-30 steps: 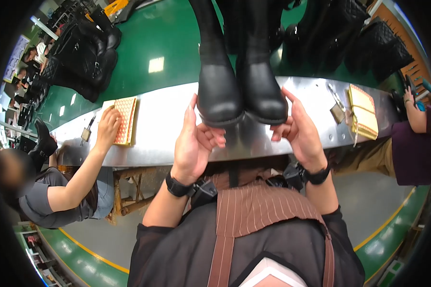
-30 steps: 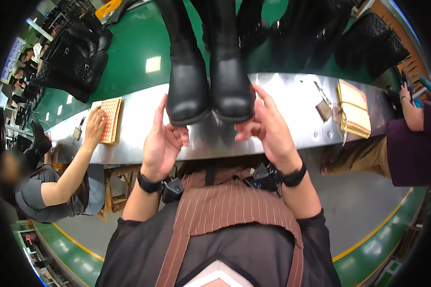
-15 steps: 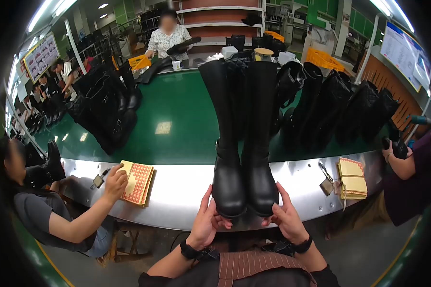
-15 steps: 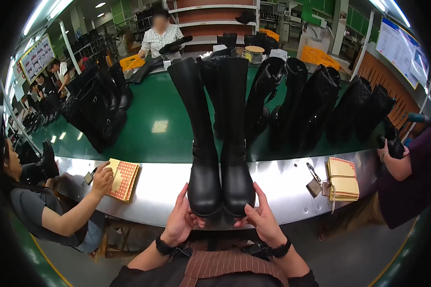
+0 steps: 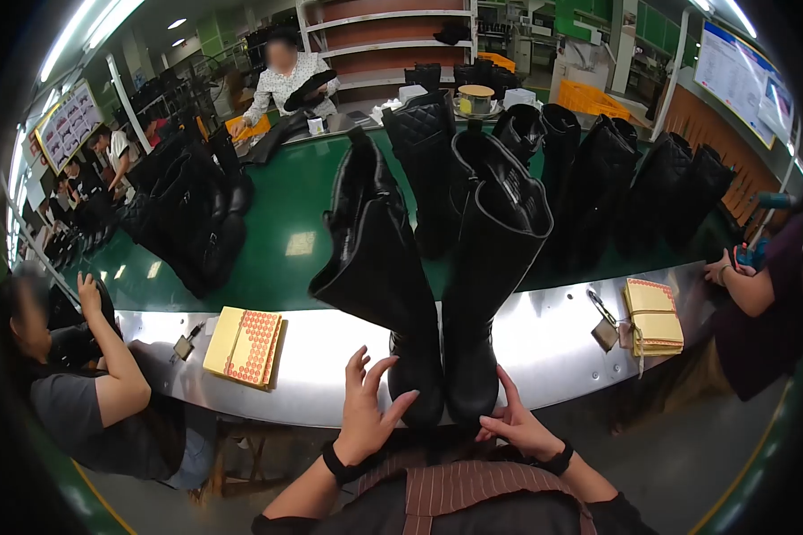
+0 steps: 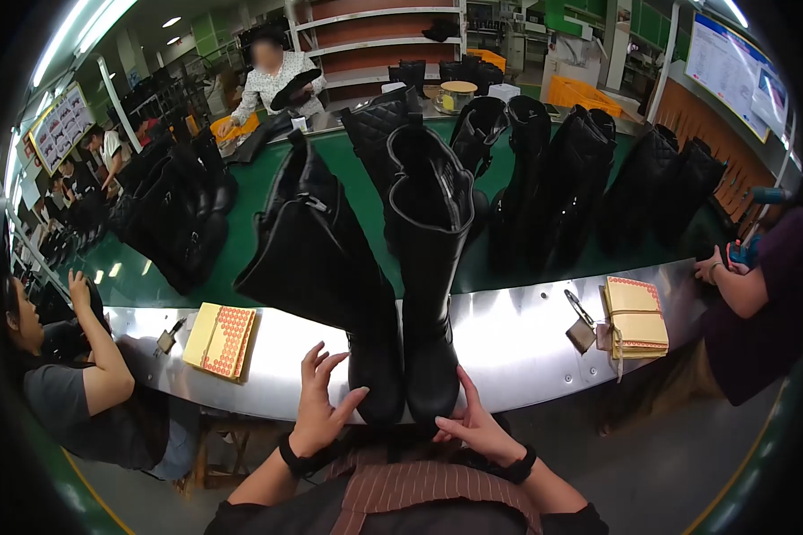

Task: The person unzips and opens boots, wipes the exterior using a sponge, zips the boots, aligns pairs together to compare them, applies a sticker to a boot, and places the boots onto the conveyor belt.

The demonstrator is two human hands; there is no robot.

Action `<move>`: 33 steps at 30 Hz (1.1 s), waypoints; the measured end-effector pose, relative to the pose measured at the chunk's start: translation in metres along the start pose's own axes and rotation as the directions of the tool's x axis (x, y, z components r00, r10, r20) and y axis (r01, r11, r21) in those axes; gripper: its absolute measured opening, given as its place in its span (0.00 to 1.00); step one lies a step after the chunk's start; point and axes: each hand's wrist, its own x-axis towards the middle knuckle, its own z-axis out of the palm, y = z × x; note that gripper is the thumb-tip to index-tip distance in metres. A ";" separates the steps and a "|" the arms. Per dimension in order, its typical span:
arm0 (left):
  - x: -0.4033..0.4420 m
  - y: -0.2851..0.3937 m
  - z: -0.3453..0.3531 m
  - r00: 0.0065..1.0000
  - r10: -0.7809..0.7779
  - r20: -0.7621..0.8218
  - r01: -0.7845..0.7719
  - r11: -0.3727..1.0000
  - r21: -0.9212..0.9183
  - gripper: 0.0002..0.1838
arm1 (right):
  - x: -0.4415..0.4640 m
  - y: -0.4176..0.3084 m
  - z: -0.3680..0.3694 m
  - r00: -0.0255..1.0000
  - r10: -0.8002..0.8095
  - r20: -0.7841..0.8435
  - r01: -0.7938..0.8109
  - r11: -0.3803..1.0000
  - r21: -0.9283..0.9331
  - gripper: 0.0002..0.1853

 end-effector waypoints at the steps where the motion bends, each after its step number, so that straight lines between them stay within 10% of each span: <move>1: 0.007 0.005 0.001 0.994 0.109 0.026 -0.109 0.994 0.003 0.31 | 0.002 0.003 -0.001 1.000 0.024 -0.014 -0.023 0.999 0.038 0.50; 12: 0.058 0.072 0.040 0.938 0.345 -0.012 -0.328 0.902 0.280 0.32 | 0.005 0.002 -0.005 0.999 -0.003 -0.053 -0.001 0.997 -0.077 0.51; 33: 0.085 0.097 0.047 0.950 0.276 -0.146 -0.191 0.884 0.426 0.33 | 0.008 0.006 -0.001 0.995 -0.070 -0.068 0.060 0.989 -0.136 0.51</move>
